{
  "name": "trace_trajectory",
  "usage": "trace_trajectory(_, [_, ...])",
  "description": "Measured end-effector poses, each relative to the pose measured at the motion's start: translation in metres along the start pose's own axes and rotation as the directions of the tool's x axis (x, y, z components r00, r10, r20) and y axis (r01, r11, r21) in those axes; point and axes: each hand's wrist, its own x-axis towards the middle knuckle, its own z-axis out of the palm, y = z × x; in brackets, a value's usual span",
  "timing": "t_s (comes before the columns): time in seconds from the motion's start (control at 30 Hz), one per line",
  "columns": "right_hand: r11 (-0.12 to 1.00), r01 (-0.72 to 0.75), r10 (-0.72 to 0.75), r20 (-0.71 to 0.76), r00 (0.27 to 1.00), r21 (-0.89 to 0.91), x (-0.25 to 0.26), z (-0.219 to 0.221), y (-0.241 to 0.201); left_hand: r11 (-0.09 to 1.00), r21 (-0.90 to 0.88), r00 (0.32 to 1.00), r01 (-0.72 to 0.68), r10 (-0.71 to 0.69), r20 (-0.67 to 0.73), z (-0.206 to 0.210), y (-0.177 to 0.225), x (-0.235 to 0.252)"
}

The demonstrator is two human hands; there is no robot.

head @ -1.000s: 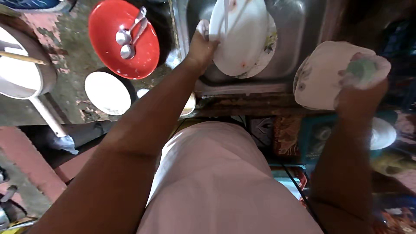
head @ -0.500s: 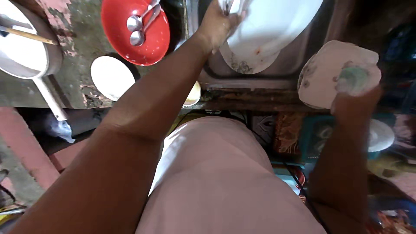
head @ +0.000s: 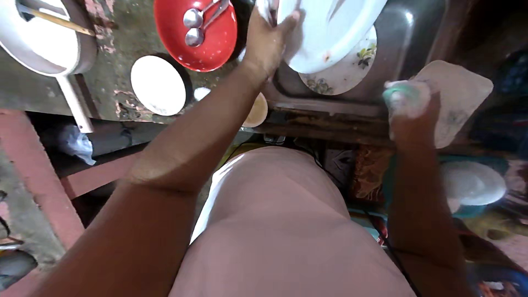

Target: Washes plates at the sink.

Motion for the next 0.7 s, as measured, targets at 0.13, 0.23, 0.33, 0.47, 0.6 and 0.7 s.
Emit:
trace_trajectory(0.13, [0.997, -0.017, 0.035, 0.238, 0.971, -0.079, 0.01, 0.028, -0.028, 0.995, 0.062, 0.991, -0.084, 0.09, -0.102, -0.019, 0.005, -0.03])
trace_trajectory(0.23, [0.994, -0.048, 0.079, 0.329, 0.941, -0.101, 0.015, 0.046, -0.041, 0.99, 0.126, 0.977, -0.063, 0.087, -0.194, -0.038, 0.016, -0.061])
trace_trajectory(0.33, [0.984, -0.116, 0.148, 0.265, 0.953, -0.134, 0.026, 0.056, -0.055, 0.999, 0.015, 0.937, 0.041, -0.033, -0.347, -0.052, 0.03, -0.091])
trace_trajectory(0.47, [0.873, -0.3, 0.331, -0.016, 0.943, 0.384, 0.059, 0.084, -0.058, 0.929, -0.298, 0.866, 0.218, -0.325, -0.38, -0.069, 0.051, -0.123])
trace_trajectory(0.6, [0.615, -0.434, 0.56, 0.024, 0.828, 0.658, 0.079, 0.119, -0.105, 0.825, -0.451, 0.805, 0.339, -0.503, -0.314, -0.089, 0.061, -0.14])
trace_trajectory(0.7, [0.848, -0.256, 0.276, 0.026, 0.961, 0.464, 0.057, 0.159, -0.132, 0.869, -0.409, 0.823, 0.279, -0.436, -0.364, -0.113, 0.063, -0.147])
